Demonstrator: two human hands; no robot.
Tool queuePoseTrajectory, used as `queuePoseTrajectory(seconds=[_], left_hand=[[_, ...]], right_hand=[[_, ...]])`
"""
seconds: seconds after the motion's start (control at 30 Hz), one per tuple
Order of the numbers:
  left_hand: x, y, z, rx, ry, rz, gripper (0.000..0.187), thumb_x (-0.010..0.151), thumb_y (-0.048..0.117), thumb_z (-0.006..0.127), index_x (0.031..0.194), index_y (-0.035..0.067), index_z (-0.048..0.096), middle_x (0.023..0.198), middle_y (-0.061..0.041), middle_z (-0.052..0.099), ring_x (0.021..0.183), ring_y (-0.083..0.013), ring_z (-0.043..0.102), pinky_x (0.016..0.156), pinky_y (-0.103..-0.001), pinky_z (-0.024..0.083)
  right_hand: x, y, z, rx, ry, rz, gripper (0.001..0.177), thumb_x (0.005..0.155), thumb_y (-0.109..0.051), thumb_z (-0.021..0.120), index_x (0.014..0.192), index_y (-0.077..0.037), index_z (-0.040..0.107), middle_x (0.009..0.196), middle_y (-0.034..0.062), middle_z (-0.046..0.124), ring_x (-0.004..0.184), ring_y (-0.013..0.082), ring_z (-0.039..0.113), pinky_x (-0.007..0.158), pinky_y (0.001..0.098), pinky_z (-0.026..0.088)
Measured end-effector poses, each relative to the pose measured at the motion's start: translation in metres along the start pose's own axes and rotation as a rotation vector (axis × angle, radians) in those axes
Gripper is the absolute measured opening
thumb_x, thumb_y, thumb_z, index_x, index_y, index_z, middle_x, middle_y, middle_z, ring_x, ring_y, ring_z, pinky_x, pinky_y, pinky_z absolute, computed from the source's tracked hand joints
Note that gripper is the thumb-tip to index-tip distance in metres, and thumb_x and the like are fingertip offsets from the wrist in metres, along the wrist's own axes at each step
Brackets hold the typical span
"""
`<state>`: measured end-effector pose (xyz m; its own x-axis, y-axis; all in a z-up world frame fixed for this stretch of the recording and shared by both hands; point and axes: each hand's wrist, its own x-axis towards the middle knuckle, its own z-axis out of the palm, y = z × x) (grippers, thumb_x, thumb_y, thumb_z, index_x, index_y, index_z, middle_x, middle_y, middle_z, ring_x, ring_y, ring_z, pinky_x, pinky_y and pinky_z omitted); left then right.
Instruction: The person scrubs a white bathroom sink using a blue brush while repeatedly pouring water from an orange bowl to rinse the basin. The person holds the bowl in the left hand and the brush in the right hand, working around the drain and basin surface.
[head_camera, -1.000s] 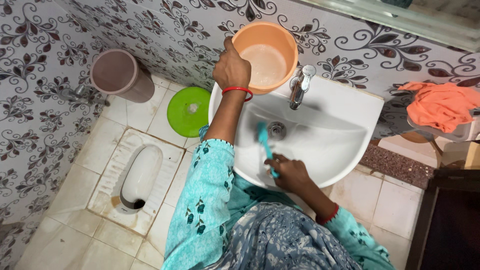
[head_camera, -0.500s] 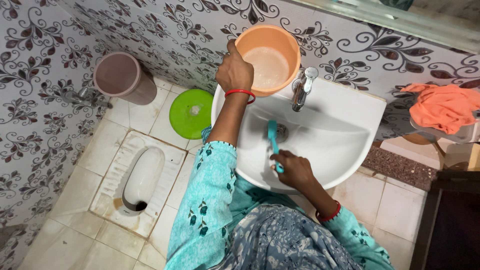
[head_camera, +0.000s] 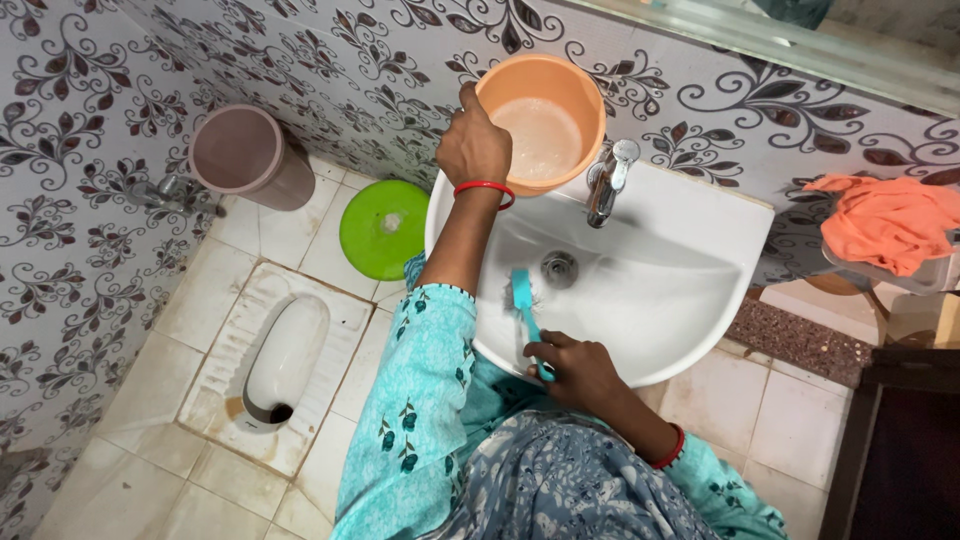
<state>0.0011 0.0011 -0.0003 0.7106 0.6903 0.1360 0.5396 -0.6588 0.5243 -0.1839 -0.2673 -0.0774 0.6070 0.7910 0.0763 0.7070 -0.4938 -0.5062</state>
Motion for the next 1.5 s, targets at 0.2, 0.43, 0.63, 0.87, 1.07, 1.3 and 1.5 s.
queuePoseTrajectory(seconds=[0.2,0.43,0.63,0.87,1.07,1.3,1.5], left_hand=[[0.000,-0.001,0.003,-0.012,-0.001,-0.002,0.063,0.084,0.011,0.061,0.145,0.013,0.044,0.101,-0.018,0.074,0.086,-0.0367,0.075,0.073,-0.049,0.060],[0.001,-0.002,0.004,-0.014,0.006,0.004,0.063,0.084,0.010,0.060,0.145,0.013,0.044,0.102,-0.018,0.074,0.087,-0.0374,0.075,0.075,-0.049,0.059],[0.001,0.000,0.000,-0.011,-0.010,-0.005,0.063,0.085,0.010,0.060,0.146,0.013,0.044,0.103,-0.019,0.074,0.088,-0.0374,0.075,0.075,-0.049,0.060],[0.000,0.002,-0.001,0.002,-0.029,-0.022,0.064,0.084,0.011,0.060,0.145,0.013,0.043,0.104,-0.019,0.073,0.088,-0.0374,0.075,0.075,-0.049,0.060],[0.002,0.002,0.000,-0.012,-0.017,-0.018,0.063,0.085,0.010,0.060,0.146,0.013,0.043,0.104,-0.018,0.074,0.090,-0.0371,0.075,0.076,-0.049,0.060],[0.001,0.001,0.001,-0.005,-0.011,-0.009,0.064,0.084,0.011,0.061,0.146,0.012,0.043,0.103,-0.019,0.074,0.088,-0.0374,0.075,0.073,-0.049,0.060],[0.003,-0.002,0.005,-0.013,0.018,0.009,0.063,0.084,0.010,0.061,0.145,0.011,0.044,0.102,-0.019,0.074,0.088,-0.0370,0.075,0.074,-0.048,0.060]], right_hand=[[0.028,0.021,-0.012,-0.115,-0.082,0.272,0.024,0.088,-0.027,0.073,0.111,-0.021,0.074,0.122,0.0096,0.073,0.074,0.0335,0.075,0.061,0.0442,0.059],[0.010,0.010,-0.007,-0.025,-0.051,0.073,0.024,0.085,-0.029,0.075,0.108,-0.023,0.076,0.118,0.0114,0.073,0.075,0.0330,0.075,0.060,0.0445,0.060],[0.020,0.022,-0.010,-0.038,-0.050,0.118,0.028,0.084,-0.030,0.075,0.111,-0.023,0.075,0.119,0.0116,0.073,0.078,0.0323,0.075,0.062,0.0432,0.061],[0.028,0.024,-0.010,-0.123,-0.085,0.176,0.025,0.087,-0.030,0.073,0.111,-0.023,0.075,0.121,0.0085,0.073,0.075,0.0324,0.075,0.060,0.0445,0.059],[0.007,0.006,-0.009,0.001,-0.109,0.019,0.027,0.079,-0.028,0.078,0.106,-0.023,0.077,0.117,0.0125,0.073,0.074,0.0327,0.075,0.060,0.0438,0.060],[0.037,0.029,-0.008,-0.142,-0.147,0.277,0.030,0.086,-0.021,0.071,0.115,-0.023,0.073,0.126,0.0064,0.072,0.075,0.0327,0.075,0.062,0.0432,0.060],[0.008,0.007,-0.003,0.079,-0.038,-0.033,0.024,0.084,-0.029,0.077,0.107,-0.023,0.075,0.120,0.0139,0.071,0.077,0.0330,0.076,0.061,0.0425,0.061]])
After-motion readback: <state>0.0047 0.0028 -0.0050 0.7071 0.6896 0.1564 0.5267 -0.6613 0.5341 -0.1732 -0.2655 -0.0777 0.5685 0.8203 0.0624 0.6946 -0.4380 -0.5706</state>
